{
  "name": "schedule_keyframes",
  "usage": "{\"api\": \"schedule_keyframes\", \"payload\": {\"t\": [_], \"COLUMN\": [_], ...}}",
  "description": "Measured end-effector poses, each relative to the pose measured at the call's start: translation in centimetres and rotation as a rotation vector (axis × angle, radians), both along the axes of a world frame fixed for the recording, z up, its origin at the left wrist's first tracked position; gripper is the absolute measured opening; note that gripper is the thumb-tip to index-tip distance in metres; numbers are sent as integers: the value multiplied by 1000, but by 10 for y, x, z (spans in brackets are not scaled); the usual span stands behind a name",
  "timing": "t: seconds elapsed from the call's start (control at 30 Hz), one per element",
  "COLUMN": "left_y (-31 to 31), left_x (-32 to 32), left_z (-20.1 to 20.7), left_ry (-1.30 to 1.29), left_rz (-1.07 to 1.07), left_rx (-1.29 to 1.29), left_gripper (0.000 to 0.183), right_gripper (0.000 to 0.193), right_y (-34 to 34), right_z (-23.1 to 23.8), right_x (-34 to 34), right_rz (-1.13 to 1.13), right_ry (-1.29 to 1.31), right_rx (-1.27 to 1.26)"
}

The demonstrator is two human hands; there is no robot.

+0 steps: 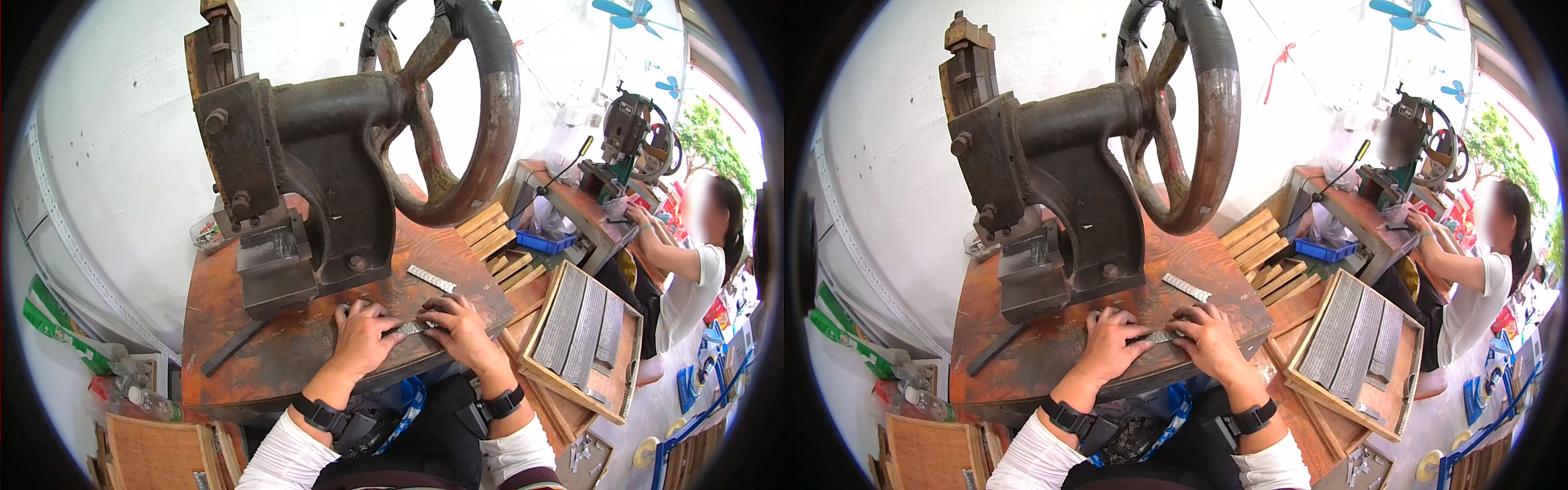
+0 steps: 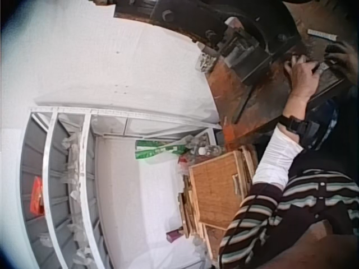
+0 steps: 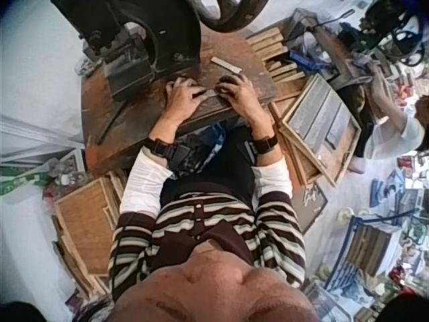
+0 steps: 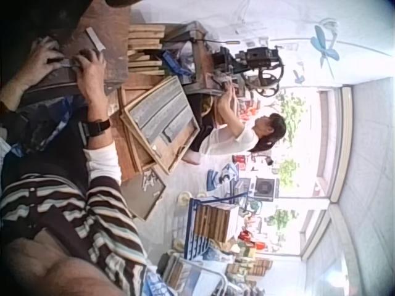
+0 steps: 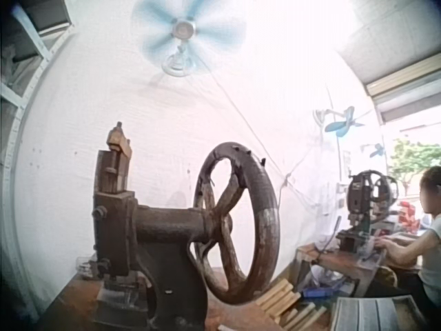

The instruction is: Operating a manual press to punch or notch metal strips into parts.

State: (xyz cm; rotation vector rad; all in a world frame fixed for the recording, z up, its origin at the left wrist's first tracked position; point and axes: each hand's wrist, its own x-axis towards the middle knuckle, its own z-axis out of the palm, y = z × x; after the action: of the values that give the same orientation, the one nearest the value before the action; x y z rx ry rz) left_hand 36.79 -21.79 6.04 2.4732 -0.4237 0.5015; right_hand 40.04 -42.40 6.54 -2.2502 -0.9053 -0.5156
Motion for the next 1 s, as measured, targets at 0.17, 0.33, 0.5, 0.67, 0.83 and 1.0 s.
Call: {"api": "schedule_keyframes", "payload": {"t": [0.17, 0.33, 0.5, 0.67, 0.83, 1.0], "left_y": [4, 1, 1, 4, 3, 1], "left_x": [0, 1, 0, 1, 2, 2], "left_z": [-3, -2, 1, -1, -2, -2], "left_ry": [24, 35, 72, 98, 88, 80], "left_rz": [-4, -1, 18, 35, 28, 24], "left_rx": [-18, 1, -13, -29, -77, -94], "left_gripper": [18, 23, 29, 28, 26, 26], "right_gripper": [23, 22, 28, 30, 27, 26], "right_y": [-3, -5, -5, 0, 0, -1], "right_z": [-2, -3, -2, 2, 2, 1], "right_x": [7, 9, 7, 6, 6, 4], "right_rz": [29, 1, 1, 10, -18, -14], "right_ry": [67, 146, 143, 145, 213, 218], "right_rx": [-72, -112, -53, -75, -13, 5]}}
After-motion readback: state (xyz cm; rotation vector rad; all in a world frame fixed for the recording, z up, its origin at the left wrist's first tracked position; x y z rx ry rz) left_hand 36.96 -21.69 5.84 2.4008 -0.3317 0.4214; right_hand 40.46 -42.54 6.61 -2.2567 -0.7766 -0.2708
